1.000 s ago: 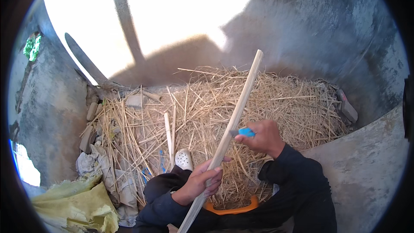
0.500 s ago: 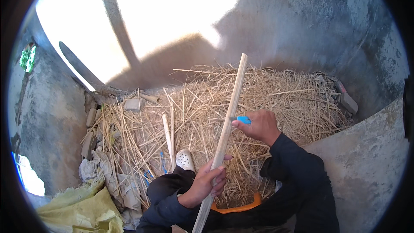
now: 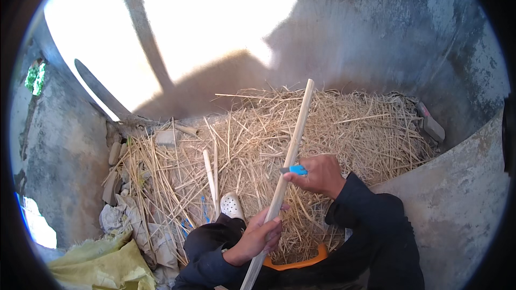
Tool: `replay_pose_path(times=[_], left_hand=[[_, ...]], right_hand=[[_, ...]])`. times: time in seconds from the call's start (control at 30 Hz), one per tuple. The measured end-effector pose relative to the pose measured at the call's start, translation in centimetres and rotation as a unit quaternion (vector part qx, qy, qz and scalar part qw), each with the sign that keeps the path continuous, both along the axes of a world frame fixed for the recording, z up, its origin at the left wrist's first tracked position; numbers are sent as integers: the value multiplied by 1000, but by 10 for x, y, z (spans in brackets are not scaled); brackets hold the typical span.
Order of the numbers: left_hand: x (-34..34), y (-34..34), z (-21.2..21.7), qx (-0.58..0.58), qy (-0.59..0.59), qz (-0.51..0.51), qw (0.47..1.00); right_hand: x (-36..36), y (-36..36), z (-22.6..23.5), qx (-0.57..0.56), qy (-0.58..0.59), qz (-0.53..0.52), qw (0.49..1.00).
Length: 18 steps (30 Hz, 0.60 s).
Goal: The person sits on a straw-covered floor and uses a small blue knife to shave a long wooden stick. They hold the stick with their left hand and scrape the surface with the knife in their right hand. Later, they switch to a larger knife to continue shaving the stick.
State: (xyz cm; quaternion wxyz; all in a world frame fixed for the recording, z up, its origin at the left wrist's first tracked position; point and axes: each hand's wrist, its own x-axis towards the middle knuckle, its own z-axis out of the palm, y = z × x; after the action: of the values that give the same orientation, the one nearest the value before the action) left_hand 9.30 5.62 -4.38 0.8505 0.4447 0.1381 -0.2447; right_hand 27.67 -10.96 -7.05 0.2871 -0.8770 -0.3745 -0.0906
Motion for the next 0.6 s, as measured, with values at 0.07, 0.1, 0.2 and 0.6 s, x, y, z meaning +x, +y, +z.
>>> replay_pose_path(times=[0.07,0.1,0.2,0.6], left_hand=[[2,0,0,22,-19,-6,1000],[4,0,0,32,-26,-8,999],[2,-3,-6,46,-38,-11,998],[-9,2,-3,56,-42,-47,996]], right_hand=[[-1,-2,2,-17,-56,18,998],[3,-3,2,-17,-62,18,998],[18,-6,1,-4,-89,12,996],[13,-16,9,-34,-12,-43,998]])
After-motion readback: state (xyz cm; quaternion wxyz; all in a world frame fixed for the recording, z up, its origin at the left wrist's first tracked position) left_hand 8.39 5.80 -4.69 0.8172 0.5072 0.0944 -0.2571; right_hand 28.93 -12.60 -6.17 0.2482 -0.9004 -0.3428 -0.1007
